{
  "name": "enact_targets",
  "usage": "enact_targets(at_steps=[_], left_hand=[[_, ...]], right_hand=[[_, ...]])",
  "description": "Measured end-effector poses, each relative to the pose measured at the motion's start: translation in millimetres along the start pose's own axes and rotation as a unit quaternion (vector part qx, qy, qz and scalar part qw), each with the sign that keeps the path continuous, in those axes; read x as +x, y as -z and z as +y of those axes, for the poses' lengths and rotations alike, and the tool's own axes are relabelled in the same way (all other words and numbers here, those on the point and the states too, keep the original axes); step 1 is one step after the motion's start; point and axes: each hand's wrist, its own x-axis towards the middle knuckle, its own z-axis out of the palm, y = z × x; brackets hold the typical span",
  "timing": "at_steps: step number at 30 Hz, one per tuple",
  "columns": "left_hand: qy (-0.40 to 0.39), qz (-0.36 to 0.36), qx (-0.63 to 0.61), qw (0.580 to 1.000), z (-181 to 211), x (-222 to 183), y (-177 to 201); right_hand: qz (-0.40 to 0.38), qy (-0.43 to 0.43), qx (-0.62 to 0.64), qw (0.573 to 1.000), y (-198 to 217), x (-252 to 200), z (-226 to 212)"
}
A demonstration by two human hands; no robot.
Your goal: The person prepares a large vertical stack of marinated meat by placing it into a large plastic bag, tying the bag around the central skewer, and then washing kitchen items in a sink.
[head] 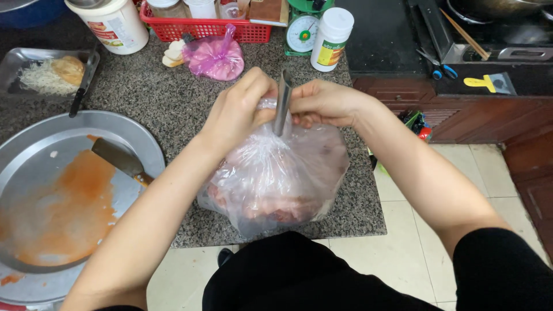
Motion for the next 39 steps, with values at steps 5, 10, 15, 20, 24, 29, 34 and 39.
enact_targets(at_steps=[5, 10, 15, 20, 24, 29, 34, 39], left_hand=[[0.074, -0.021, -0.058, 0.995, -19.5, -0.4, -3.1], [0.317, -0.093, -0.163, 0.929, -30.4, -15.8, 2.6], [0.331, 0.011, -0.443, 0.833, -37.4, -31.7, -10.9], [0.285, -0.025, -0.449, 0.846, -32.3, -42.6, -10.8], [0.295, -0.073, -0.373, 0.877, -13.5, -62.1, 3.3], [0.326, -0.073, -0.341, 0.879, 10.9, -100.3, 7.5], [0.309, -0.039, -0.277, 0.909, 38.6, -86.7, 7.1], [0.184, -0.020, -0.106, 0.977, 80.7, -82.8, 8.6]], right_hand=[[-0.018, -0.052, -0.072, 0.996, 3.2, 4.9, -3.5], [0.057, -0.023, -0.128, 0.990, -4.4, 1.6, 1.5], [0.110, -0.007, -0.145, 0.983, -5.1, 4.2, 10.8], [0.155, 0.113, -0.238, 0.952, 3.6, 14.8, 34.8], [0.238, 0.136, -0.358, 0.893, -12.1, -0.4, 26.6], [0.370, 0.146, -0.453, 0.798, -17.9, -9.1, 28.4], [0.419, 0.212, -0.553, 0.689, -28.6, 1.1, 32.9], [0.442, 0.191, -0.606, 0.633, -39.8, 7.9, 20.3]])
